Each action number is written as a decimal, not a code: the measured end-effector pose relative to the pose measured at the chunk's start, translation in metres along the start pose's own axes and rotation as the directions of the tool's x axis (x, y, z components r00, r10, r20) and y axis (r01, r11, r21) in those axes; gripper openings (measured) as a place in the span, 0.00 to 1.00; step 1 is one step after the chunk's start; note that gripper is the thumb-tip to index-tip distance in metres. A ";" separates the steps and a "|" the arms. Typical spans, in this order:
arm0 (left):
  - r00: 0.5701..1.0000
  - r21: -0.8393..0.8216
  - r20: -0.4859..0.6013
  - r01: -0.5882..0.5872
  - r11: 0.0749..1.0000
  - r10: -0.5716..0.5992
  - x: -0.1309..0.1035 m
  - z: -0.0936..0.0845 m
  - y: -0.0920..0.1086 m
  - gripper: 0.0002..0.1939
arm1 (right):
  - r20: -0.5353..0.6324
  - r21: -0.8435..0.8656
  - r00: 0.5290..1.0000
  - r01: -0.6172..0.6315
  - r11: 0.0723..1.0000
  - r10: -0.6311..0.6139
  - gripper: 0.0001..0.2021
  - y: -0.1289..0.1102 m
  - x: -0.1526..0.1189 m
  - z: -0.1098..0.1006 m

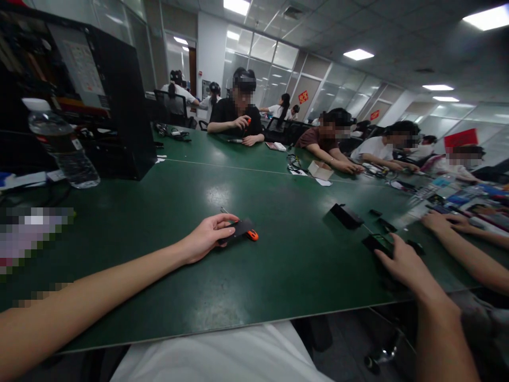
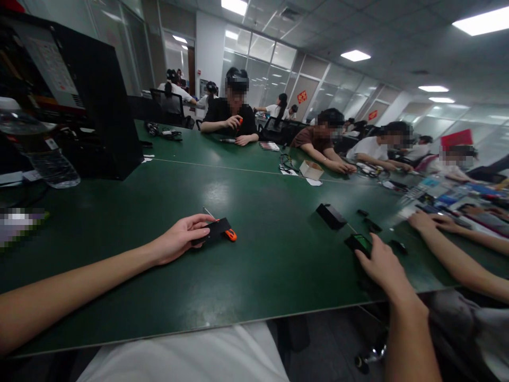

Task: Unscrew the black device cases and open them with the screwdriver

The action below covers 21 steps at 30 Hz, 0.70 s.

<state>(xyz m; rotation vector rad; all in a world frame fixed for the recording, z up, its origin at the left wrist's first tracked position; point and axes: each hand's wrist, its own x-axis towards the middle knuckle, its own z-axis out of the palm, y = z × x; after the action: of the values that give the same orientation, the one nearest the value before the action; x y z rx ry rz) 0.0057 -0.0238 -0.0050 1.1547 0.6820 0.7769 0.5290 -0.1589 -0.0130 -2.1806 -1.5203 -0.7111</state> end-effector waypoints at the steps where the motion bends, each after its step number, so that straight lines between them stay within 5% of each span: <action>1: 1.000 0.025 0.004 0.003 1.000 -0.003 0.000 0.000 -0.001 0.23 | -0.016 0.001 1.000 0.006 1.000 -0.006 0.42 -0.019 0.001 -0.004; 6: 0.999 0.106 0.037 -0.023 0.994 0.019 0.001 -0.002 -0.006 0.25 | -0.024 0.192 0.951 0.307 0.932 -0.308 0.30 -0.162 0.008 -0.034; 7: 0.998 0.105 0.055 -0.032 0.994 0.026 0.001 -0.002 -0.007 0.26 | 0.009 0.263 0.903 0.413 0.872 -0.430 0.28 -0.193 0.006 -0.040; 9: 0.994 0.094 0.101 -0.056 0.994 0.047 0.001 -0.004 -0.009 0.29 | 0.008 0.454 0.677 0.653 0.606 -0.736 0.28 -0.252 0.001 -0.051; 11: 0.986 0.088 0.149 -0.084 0.993 0.071 0.001 -0.006 -0.011 0.31 | -0.022 0.511 0.495 0.752 0.416 -0.868 0.27 -0.297 -0.006 -0.057; 13: 0.978 0.085 0.191 -0.102 0.991 0.084 0.002 -0.007 -0.012 0.32 | -0.016 0.504 0.426 0.785 0.360 -0.905 0.23 -0.323 -0.012 -0.057; 15: 0.975 0.079 0.210 -0.090 0.993 0.071 0.002 -0.008 -0.013 0.30 | 0.006 0.476 0.423 0.796 0.375 -0.906 0.18 -0.331 -0.016 -0.053; 18: 0.984 0.068 0.173 -0.054 0.996 0.042 0.002 -0.007 -0.013 0.26 | 0.036 0.443 0.475 0.781 0.440 -0.879 0.18 -0.307 -0.010 -0.049; 21: 0.989 0.085 0.143 -0.045 0.995 0.033 0.001 -0.004 -0.010 0.24 | 0.047 0.375 0.679 0.667 0.643 -0.732 0.18 -0.246 0.008 -0.047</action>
<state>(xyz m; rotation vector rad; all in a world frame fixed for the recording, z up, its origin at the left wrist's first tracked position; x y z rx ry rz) 0.0046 -0.0224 -0.0157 1.2936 0.5811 0.6958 0.2916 -0.0972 0.0356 -1.3853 -2.4428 -0.3947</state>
